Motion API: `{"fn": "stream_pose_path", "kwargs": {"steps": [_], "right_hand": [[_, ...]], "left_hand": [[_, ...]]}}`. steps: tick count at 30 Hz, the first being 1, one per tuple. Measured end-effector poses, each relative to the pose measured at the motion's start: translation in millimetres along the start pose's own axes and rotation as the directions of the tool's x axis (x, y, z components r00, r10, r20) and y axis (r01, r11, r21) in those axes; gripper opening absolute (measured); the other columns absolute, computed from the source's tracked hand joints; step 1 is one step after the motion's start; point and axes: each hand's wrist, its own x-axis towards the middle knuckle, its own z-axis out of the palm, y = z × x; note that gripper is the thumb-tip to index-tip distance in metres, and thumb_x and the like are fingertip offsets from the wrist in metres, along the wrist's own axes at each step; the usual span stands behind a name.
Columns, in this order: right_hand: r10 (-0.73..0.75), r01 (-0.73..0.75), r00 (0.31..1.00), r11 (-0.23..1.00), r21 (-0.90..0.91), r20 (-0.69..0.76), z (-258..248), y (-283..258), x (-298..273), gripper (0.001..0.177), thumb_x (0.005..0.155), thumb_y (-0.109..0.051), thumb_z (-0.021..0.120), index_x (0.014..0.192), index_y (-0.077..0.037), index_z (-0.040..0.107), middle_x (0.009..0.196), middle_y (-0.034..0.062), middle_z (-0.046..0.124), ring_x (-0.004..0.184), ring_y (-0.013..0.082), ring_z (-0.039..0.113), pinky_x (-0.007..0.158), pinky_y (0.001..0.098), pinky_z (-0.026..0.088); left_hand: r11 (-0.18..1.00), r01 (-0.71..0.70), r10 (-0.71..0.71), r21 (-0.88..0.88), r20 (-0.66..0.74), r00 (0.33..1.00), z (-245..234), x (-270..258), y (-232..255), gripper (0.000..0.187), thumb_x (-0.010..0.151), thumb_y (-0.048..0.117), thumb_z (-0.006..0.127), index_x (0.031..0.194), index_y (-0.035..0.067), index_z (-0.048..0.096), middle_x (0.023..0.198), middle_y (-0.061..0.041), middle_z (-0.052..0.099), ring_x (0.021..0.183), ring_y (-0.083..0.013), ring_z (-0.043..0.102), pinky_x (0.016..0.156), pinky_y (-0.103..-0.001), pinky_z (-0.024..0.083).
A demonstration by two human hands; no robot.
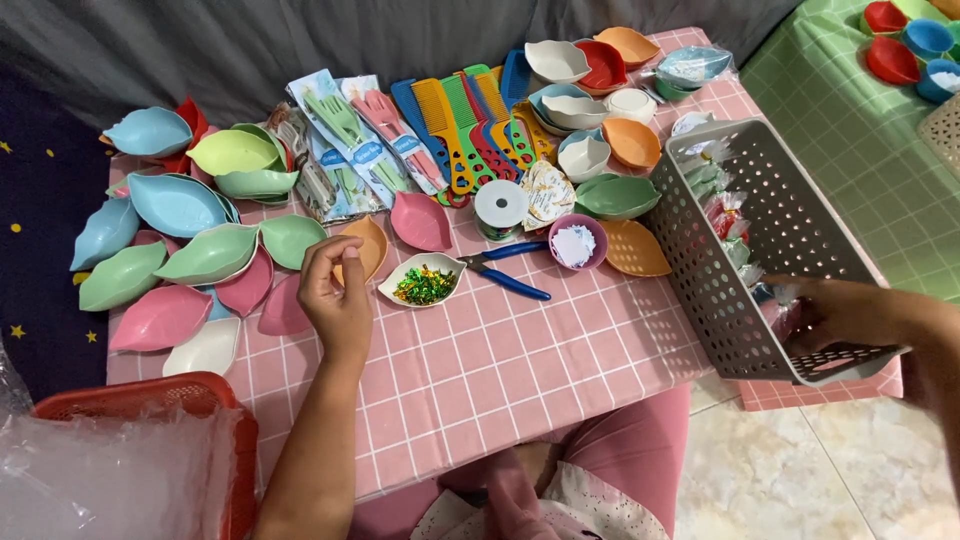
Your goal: Packaging small leaf-shaped plastic items and decorative sequins into small clear plastic bags for retail or storage.
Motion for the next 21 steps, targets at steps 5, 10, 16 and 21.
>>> {"fn": "stream_pose_path", "kwargs": {"steps": [5, 10, 16, 21], "right_hand": [[0.116, -0.113, 0.993, 0.99, 0.083, -0.035, -4.7, 35.9, 28.5, 0.076, 0.067, 0.008, 0.067, 0.127, -0.031, 0.041, 0.102, 0.0056, 0.069, 0.082, 0.0228, 0.067, 0.068, 0.0327, 0.05], [0.101, -0.125, 0.988, 0.966, -0.227, -0.113, 20.1, 18.1, 35.8, 0.046, 0.061, -0.024, 0.081, 0.101, -0.022, 0.059, 0.081, -0.003, 0.08, 0.07, 0.0084, 0.072, 0.066, 0.0209, 0.054], [0.014, 0.068, 0.961, 0.956, 0.285, -0.277, 31.9, 13.7, 41.5, 0.023, 0.067, 0.003, 0.066, 0.088, -0.004, 0.059, 0.062, 0.0126, 0.063, 0.054, 0.0193, 0.052, 0.045, 0.0321, 0.042], [-0.01, 0.16, 0.958, 0.849, 0.504, -0.286, 30.8, 12.1, 40.4, 0.028, 0.075, -0.004, 0.065, 0.101, -0.003, 0.052, 0.066, 0.0149, 0.053, 0.054, 0.0216, 0.045, 0.047, 0.0354, 0.038]], "left_hand": [[1.0, 0.016, -0.016, -0.015, -0.006, 1.0, 0.6, 1.1, -1.5, 0.012, 0.089, -0.003, 0.046, 0.089, -0.001, 0.058, 0.089, -0.011, 0.057, 0.087, -0.0215, 0.057, 0.078, -0.031, 0.048], [1.0, 0.009, -0.009, -0.009, -0.002, 1.0, 0.2, 0.9, -2.3, 0.012, 0.089, -0.003, 0.045, 0.09, -0.001, 0.057, 0.089, -0.011, 0.057, 0.087, -0.0217, 0.057, 0.078, -0.031, 0.047], [1.0, 0.027, -0.027, 0.005, 0.009, 1.0, 1.6, 0.7, 0.2, 0.013, 0.088, -0.002, 0.046, 0.088, -0.001, 0.058, 0.088, -0.011, 0.057, 0.086, -0.0214, 0.057, 0.079, -0.032, 0.047], [1.0, 0.021, -0.021, -0.002, 0.01, 1.0, 1.0, 0.6, 0.1, 0.013, 0.088, -0.002, 0.046, 0.089, 0.0, 0.058, 0.089, -0.01, 0.057, 0.087, -0.0207, 0.057, 0.079, -0.031, 0.047]]}}
